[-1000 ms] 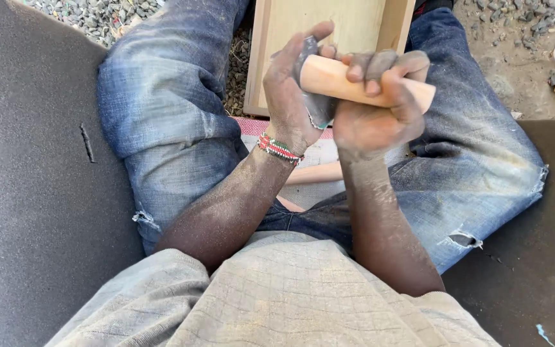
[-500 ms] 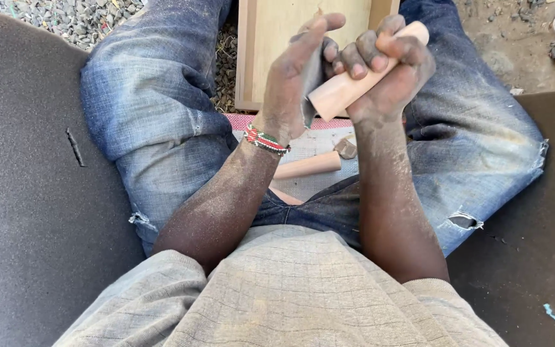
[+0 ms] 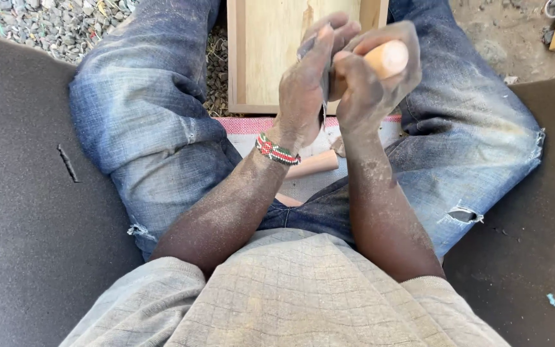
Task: Sanding a small wooden furniture component by hand using sandpaper
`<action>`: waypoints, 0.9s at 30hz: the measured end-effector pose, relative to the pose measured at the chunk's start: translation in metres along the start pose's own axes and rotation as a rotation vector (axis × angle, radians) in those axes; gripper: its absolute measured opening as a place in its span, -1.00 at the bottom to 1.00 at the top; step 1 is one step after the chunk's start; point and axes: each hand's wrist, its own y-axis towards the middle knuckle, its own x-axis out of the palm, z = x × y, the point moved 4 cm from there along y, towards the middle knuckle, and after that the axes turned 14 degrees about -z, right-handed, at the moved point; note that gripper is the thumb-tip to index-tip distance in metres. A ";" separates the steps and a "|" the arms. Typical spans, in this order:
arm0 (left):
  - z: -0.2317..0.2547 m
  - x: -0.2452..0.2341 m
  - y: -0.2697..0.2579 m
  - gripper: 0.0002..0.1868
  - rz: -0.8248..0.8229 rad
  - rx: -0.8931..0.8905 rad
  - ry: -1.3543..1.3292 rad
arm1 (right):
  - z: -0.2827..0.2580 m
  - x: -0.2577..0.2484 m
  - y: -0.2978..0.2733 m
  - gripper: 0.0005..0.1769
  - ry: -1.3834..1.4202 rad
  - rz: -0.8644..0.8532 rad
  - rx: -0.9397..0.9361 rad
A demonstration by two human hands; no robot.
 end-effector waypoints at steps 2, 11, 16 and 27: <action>-0.010 0.015 -0.009 -0.63 -0.015 -0.042 -0.410 | -0.001 0.002 -0.005 -0.77 0.151 0.023 -0.045; 0.011 -0.054 0.016 -0.59 0.184 0.155 -1.560 | -0.021 0.034 -0.016 -0.77 1.043 -0.024 0.050; -0.011 -0.099 0.022 -0.62 0.493 0.141 -1.334 | -0.040 0.039 -0.015 -0.34 1.093 -0.377 0.361; 0.052 -0.092 0.033 -0.74 0.173 0.107 -0.746 | -0.010 0.035 -0.022 -0.33 -0.148 -0.720 0.541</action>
